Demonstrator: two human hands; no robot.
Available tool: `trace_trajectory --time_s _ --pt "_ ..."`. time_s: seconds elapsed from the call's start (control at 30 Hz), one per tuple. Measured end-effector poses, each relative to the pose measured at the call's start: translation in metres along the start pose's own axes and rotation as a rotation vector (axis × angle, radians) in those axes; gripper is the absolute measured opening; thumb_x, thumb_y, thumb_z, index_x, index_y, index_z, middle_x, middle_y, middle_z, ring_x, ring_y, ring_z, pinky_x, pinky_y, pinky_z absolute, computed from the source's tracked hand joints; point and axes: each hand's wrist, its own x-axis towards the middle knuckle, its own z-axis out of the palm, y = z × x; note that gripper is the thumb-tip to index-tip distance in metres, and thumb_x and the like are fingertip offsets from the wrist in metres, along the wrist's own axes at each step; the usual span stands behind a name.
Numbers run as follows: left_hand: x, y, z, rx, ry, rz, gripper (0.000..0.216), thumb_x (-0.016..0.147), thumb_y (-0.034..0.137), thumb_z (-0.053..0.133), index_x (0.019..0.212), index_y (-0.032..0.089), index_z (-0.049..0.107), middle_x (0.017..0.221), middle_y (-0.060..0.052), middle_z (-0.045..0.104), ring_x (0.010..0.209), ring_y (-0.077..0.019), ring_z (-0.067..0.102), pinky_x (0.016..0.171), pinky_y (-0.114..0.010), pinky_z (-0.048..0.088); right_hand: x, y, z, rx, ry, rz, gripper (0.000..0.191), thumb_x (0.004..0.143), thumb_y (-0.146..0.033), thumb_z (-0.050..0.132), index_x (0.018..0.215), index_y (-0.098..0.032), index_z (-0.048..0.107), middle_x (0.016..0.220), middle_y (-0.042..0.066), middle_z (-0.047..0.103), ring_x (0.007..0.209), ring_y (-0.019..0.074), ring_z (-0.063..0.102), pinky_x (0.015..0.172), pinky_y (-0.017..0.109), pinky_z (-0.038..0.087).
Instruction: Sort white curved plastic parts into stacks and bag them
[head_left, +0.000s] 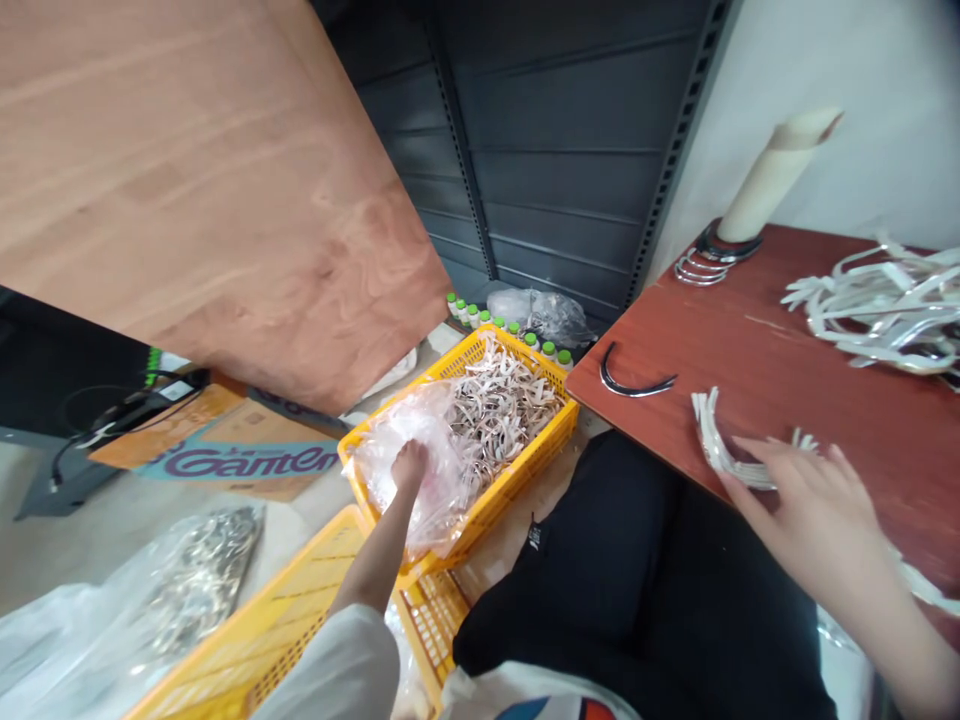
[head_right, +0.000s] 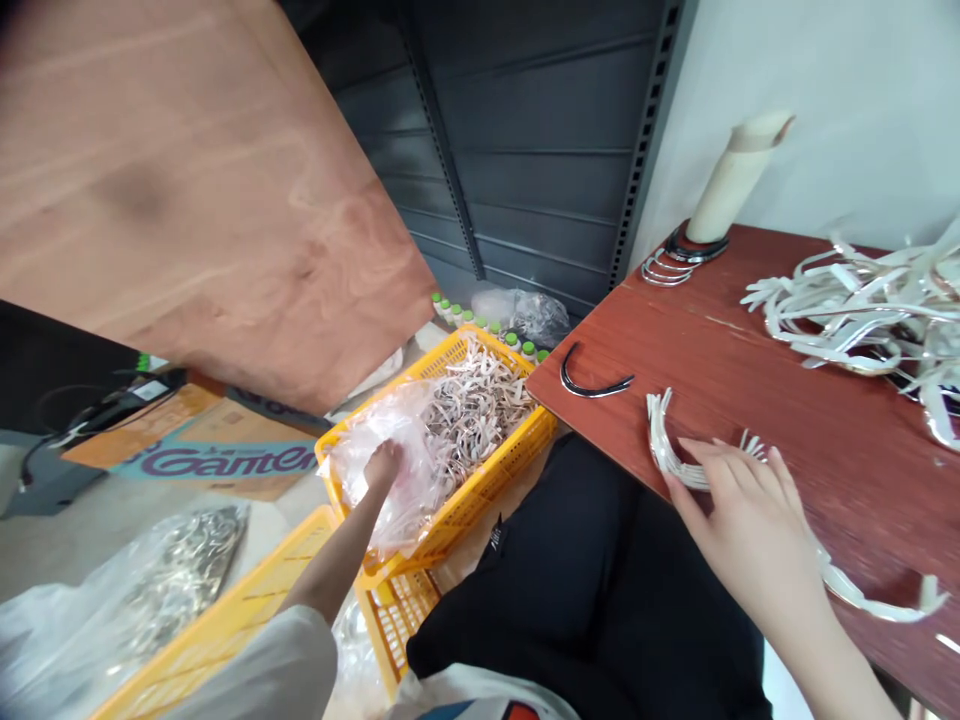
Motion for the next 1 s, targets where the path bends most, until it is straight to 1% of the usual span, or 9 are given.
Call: trace_trajectory --time_s 0.2,0.33,0.4,0.47,0.53,0.6,0.7,0.9,1.0 --pt "-0.017 0.021 -0.019 -0.029 0.1 0.148 0.03 0.096 0.036 0.054 0.117 0.015 0.06 0.114 -0.009 0.065 0.099 -0.0202 0.064 0.087 -0.042 0.054 -0.002 -0.03 -0.024 0.074 0.118 0.113 0.034 0.095 -0.037 0.048 0.125 -0.023 0.055 0.131 0.015 0.06 0.123 0.0377 0.055 0.115 0.057 0.027" --pt "-0.053 0.043 -0.043 -0.105 0.192 0.421 0.029 0.1 0.027 0.04 0.105 0.017 0.067 0.107 -0.01 0.07 0.101 -0.0205 0.064 0.1 -0.043 0.046 -0.013 -0.06 -0.041 0.378 0.245 0.229 0.025 0.09 -0.035 0.06 0.113 -0.025 0.064 0.115 0.008 0.069 0.11 0.0285 0.064 0.102 0.044 0.046" --pt "-0.083 0.057 -0.054 -0.144 0.185 0.596 0.029 0.098 0.027 0.042 0.091 0.019 0.069 0.098 -0.007 0.073 0.097 -0.0189 0.065 0.105 -0.043 0.042 -0.02 -0.083 -0.039 0.637 0.041 0.3 0.023 0.091 -0.039 0.059 0.108 -0.026 0.067 0.105 0.005 0.072 0.095 0.0227 0.069 0.088 0.035 0.054" --pt "-0.119 0.074 -0.065 -0.177 0.156 0.761 0.029 0.096 0.026 0.046 0.08 0.021 0.069 0.09 -0.004 0.073 0.092 -0.0175 0.066 0.104 -0.041 0.044 -0.024 -0.106 -0.026 0.925 -0.317 0.383 0.029 0.094 -0.045 0.054 0.112 -0.025 0.065 0.105 0.006 0.072 0.089 0.0198 0.07 0.079 0.03 0.057" --pt "-0.156 0.093 -0.075 -0.218 0.125 0.937 0.025 0.095 0.022 0.047 0.084 0.025 0.069 0.096 0.0 0.074 0.096 -0.0151 0.066 0.102 -0.036 0.045 -0.027 -0.123 -0.005 1.15 -0.529 0.488 0.037 0.095 -0.052 0.047 0.113 -0.023 0.063 0.104 0.008 0.071 0.087 0.0195 0.07 0.075 0.03 0.059" --pt "-0.188 0.112 -0.083 -0.264 0.109 1.225 0.02 0.093 0.018 0.05 0.092 0.025 0.068 0.119 -0.003 0.069 0.117 -0.0188 0.06 0.109 -0.042 0.04 -0.031 -0.132 0.016 1.228 -0.547 0.601 0.042 0.094 -0.058 0.045 0.107 -0.022 0.061 0.101 0.008 0.07 0.084 0.0195 0.069 0.068 0.03 0.059" --pt "-0.221 0.131 -0.09 -0.31 -0.033 1.434 0.016 0.092 0.015 0.05 0.094 0.023 0.064 0.135 -0.003 0.061 0.131 -0.0179 0.051 0.117 -0.042 0.033 -0.04 -0.13 0.035 1.198 -0.489 0.726 0.043 0.09 -0.063 0.048 0.096 -0.022 0.057 0.082 0.003 0.066 0.07 0.0174 0.066 0.056 0.026 0.055" --pt "-0.242 0.144 -0.105 -0.414 -0.502 1.351 0.037 0.075 0.028 0.065 0.111 0.022 0.057 0.143 -0.009 0.053 0.134 -0.0258 0.047 0.111 -0.042 0.041 -0.066 -0.117 0.038 1.203 -0.46 0.739 0.039 0.092 -0.058 0.049 0.08 -0.021 0.055 0.061 -0.003 0.057 0.052 0.0125 0.055 0.051 0.024 0.047" --pt "-0.245 0.158 -0.118 -0.492 -0.593 1.156 0.03 0.089 0.033 0.054 0.118 0.024 0.054 0.136 -0.008 0.057 0.127 -0.022 0.053 0.107 -0.04 0.044 -0.07 -0.117 0.034 1.308 -0.446 0.74 0.036 0.092 -0.053 0.052 0.081 -0.019 0.059 0.067 -0.001 0.059 0.061 0.0138 0.059 0.06 0.025 0.051"
